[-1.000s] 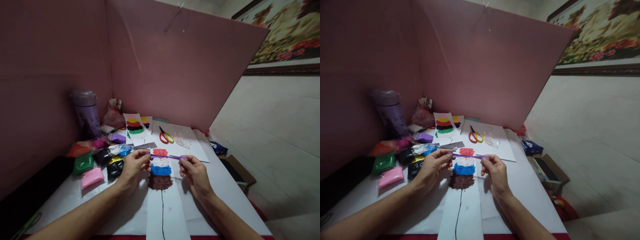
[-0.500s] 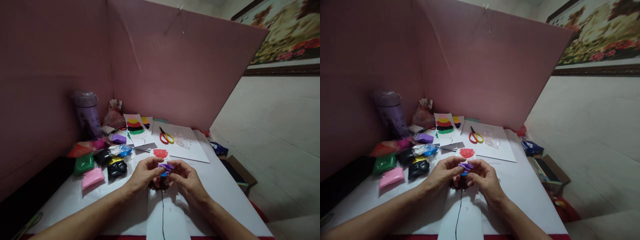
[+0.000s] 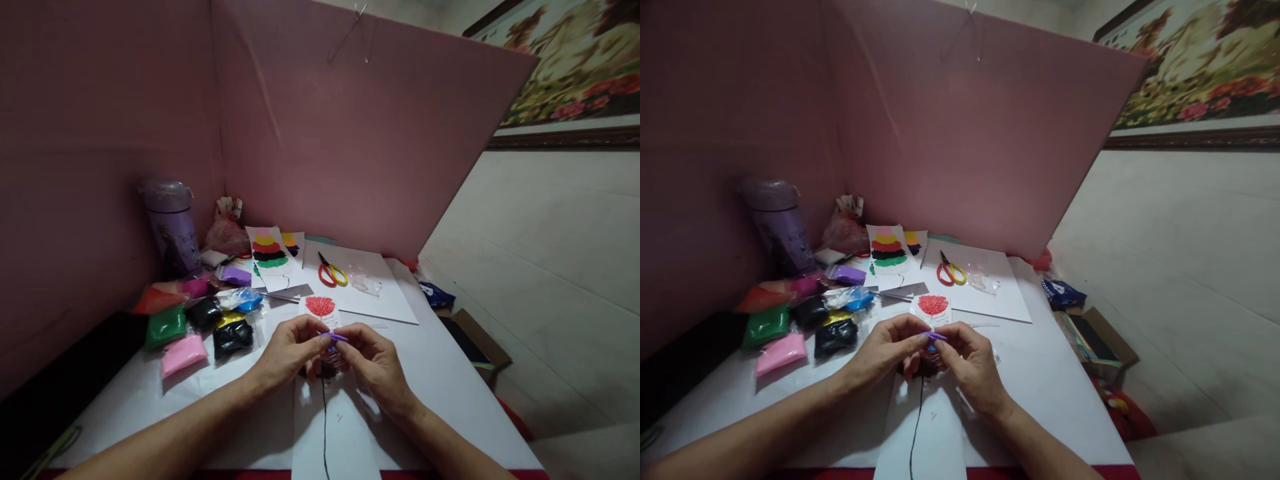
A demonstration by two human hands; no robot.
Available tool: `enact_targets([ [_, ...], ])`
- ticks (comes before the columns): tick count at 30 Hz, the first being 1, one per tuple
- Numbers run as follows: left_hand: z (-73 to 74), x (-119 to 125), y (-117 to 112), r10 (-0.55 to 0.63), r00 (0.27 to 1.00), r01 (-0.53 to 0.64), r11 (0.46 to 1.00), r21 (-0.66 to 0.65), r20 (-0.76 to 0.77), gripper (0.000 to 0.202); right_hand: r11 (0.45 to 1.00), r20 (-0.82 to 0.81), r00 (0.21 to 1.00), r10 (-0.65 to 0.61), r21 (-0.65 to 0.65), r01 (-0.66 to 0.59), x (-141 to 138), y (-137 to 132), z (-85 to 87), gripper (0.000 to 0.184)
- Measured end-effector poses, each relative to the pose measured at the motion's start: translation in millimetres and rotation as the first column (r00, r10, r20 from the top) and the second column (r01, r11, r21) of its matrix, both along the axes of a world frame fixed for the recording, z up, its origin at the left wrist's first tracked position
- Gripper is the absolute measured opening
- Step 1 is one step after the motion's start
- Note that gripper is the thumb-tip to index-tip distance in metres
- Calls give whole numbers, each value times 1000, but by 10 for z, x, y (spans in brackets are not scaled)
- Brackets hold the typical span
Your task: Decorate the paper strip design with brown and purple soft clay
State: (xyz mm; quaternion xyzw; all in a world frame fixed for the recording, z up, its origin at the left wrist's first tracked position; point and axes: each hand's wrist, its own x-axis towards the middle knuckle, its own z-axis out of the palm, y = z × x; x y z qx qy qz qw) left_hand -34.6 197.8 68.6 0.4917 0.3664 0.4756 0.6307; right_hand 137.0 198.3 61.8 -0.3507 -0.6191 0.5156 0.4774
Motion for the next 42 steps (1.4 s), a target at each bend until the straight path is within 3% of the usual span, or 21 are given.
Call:
enact_targets([
  [7, 28, 13, -10, 36, 999, -36, 999, 0, -38, 31, 999, 2, 1000, -14, -43, 14, -12, -7, -8, 18],
  [13, 81, 22, 2, 285, 957, -281, 957, -70, 55, 18, 976, -143, 974, -177, -153, 155, -11, 58, 29, 20],
  [19, 84, -129, 76, 461, 879, -439, 882, -170, 121, 25, 921, -238, 899, -366, -234, 313, 123, 210, 57, 22],
  [22, 84, -170, 78, 406, 900, -382, 910, -162, 157, 28, 921, -234, 902, -362, -236, 308, 140, 229, 73, 26],
  [26, 90, -122, 29, 267, 951, -250, 960, -126, 153, 31, 953, -211, 942, -261, -210, 217, 87, 158, 93, 25],
  [31, 55, -66, -7, 178, 962, -149, 977, -151, 205, 38, 963, -262, 959, -103, -266, 31, 24, 31, 170, 25],
  [36, -12, -56, -6, 37, 978, -3, 986, -167, 205, 53, 978, -223, 975, -19, -207, -29, 10, -13, 180, 25],
  [42, -24, -38, -3, 5, 993, 6, 995, -97, 116, 41, 985, -134, 985, 111, -118, -127, 5, -4, 82, 32],
])
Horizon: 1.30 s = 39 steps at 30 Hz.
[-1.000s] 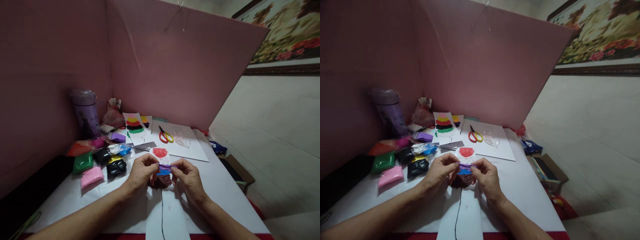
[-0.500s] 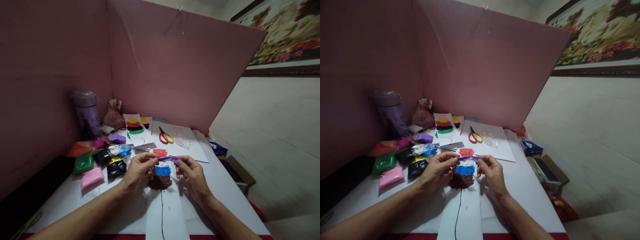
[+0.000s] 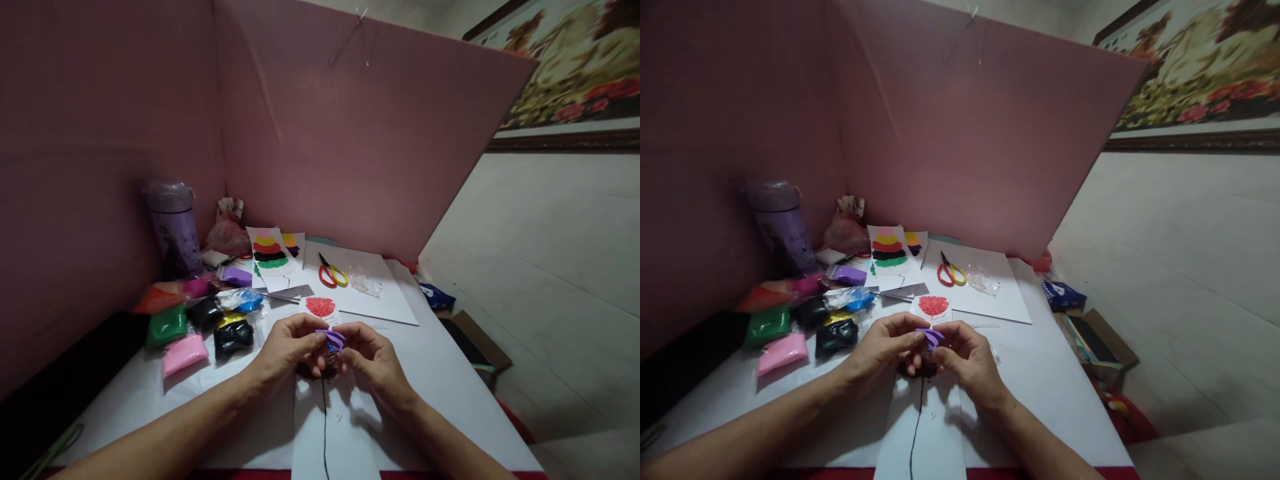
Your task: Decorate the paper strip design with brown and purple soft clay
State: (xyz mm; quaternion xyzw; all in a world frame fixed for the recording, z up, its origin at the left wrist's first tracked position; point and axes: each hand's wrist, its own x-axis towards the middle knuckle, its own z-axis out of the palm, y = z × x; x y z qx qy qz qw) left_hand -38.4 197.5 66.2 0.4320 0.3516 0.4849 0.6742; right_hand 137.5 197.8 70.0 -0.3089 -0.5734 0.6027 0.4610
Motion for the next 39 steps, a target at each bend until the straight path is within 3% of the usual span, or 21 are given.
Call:
enact_targets([
  [3, 20, 12, -4, 43, 996, -41, 999, 28, -73, 41, 1000, 6, 1000, 1, 30, -1, -2, -1, -22, 40],
  [10, 75, 68, -25, 84, 986, -78, 996, 54, -141, 37, 988, 93, 983, -156, 1, 156, -34, 10, -17, 27],
  [17, 153, -38, 15, 341, 939, -339, 940, 46, -45, 29, 935, 2, 936, -352, -40, 352, 53, 110, -19, 23],
  [21, 150, -115, 41, 324, 946, -323, 945, 46, -12, 35, 910, -26, 911, -413, -61, 410, 107, 180, -17, 24],
  [25, 118, -96, 29, 214, 976, -212, 975, 62, -33, 36, 935, -8, 937, -350, -61, 349, 76, 139, -2, 27],
  [31, 60, -34, 12, 120, 991, -115, 991, 75, -62, 53, 991, 42, 990, -135, -13, 135, 14, 8, 1, 30],
  [34, 57, -21, 7, 50, 995, -44, 997, 66, -92, 46, 999, 45, 998, -44, 24, 43, 5, -10, -19, 32],
  [39, 59, 5, -14, 34, 988, -20, 996, 88, -150, 37, 997, 75, 996, -52, 53, 48, 0, -8, -59, 27],
])
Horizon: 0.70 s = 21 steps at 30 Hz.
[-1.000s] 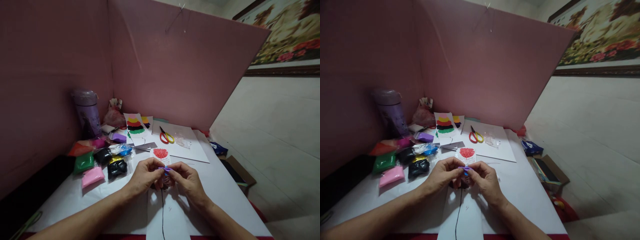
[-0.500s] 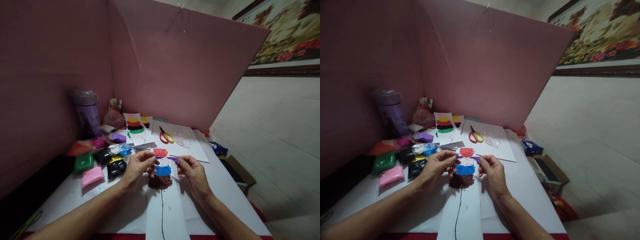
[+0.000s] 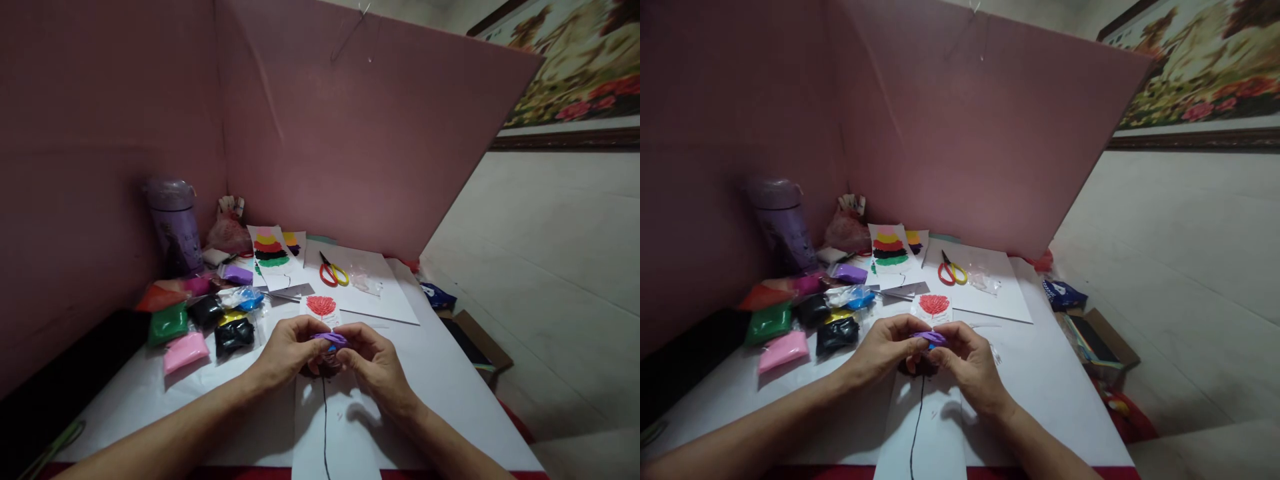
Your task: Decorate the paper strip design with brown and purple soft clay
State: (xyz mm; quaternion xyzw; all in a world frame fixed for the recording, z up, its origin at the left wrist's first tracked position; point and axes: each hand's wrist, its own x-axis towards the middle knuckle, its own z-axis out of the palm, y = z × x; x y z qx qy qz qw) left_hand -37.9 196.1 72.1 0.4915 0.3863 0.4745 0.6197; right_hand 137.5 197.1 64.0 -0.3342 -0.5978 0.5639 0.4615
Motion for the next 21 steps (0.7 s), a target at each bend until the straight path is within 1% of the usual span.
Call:
enact_targets([
  [4, -26, 32, -15, -11, 998, 13, 1000, 24, -58, 29, 998, 44, 998, -55, 2, 55, -10, -3, -19, 20],
  [6, -33, 49, -17, -11, 997, 15, 999, 49, -82, 24, 998, 52, 996, -67, -5, 67, -24, -4, -10, 21],
  [8, -20, 57, -12, 12, 996, -7, 998, 57, -88, 23, 997, 36, 996, -79, -22, 80, -43, -2, 13, 24],
  [10, 14, 49, -1, 66, 995, -64, 997, 33, -77, 23, 992, 10, 993, -121, -42, 121, -56, 5, 46, 27],
  [12, 55, 22, 17, 154, 987, -154, 988, 1, -43, 24, 981, -18, 982, -187, -60, 186, -49, 25, 73, 26],
  [15, 93, -43, 56, 308, 951, -307, 951, -39, 29, 24, 951, -47, 951, -305, -74, 302, 5, 89, 78, 23],
  [17, 92, -88, 84, 381, 922, -378, 924, -63, 60, 25, 929, -68, 928, -366, -79, 360, 55, 143, 60, 21],
  [19, 78, -122, 105, 410, 908, -403, 911, -82, 85, 27, 919, -84, 917, -390, -88, 383, 97, 189, 39, 21],
  [21, 64, -138, 110, 392, 912, -382, 919, -100, 121, 29, 922, -80, 919, -385, -84, 379, 117, 209, 28, 22],
])
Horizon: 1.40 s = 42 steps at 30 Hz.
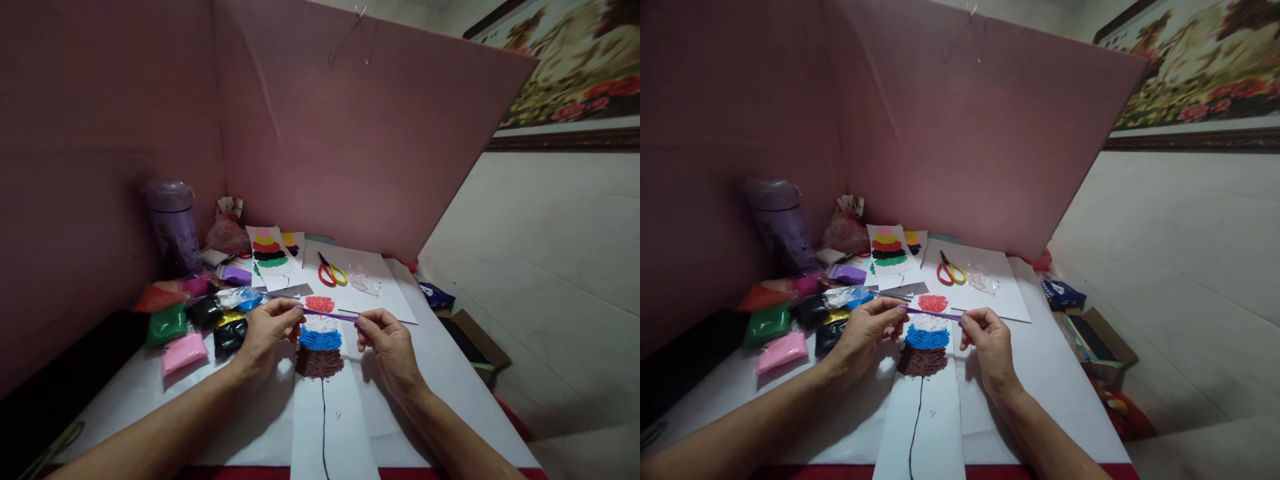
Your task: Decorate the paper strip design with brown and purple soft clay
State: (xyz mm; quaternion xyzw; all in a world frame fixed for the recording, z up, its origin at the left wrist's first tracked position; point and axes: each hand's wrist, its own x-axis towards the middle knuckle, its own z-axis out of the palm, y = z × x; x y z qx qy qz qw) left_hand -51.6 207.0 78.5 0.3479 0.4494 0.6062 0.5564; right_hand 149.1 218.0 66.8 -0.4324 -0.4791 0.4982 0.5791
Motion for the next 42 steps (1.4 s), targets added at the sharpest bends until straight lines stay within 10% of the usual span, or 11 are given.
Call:
enact_targets([
  [16, -72, 125, -84, -423, 903, 426, 904, 41, -72, 44, 923, 64, 922, 382, 25, -384, -116, -207, 33, 28],
  [34, -86, 148, -114, -460, 875, 476, 874, 99, -151, 37, 929, 180, 934, 310, 154, -338, -109, -203, -29, 17],
  [42, -34, 182, -107, -313, 931, 323, 946, 21, -187, 28, 959, 197, 954, 226, 125, -253, -145, -193, -5, 15],
])
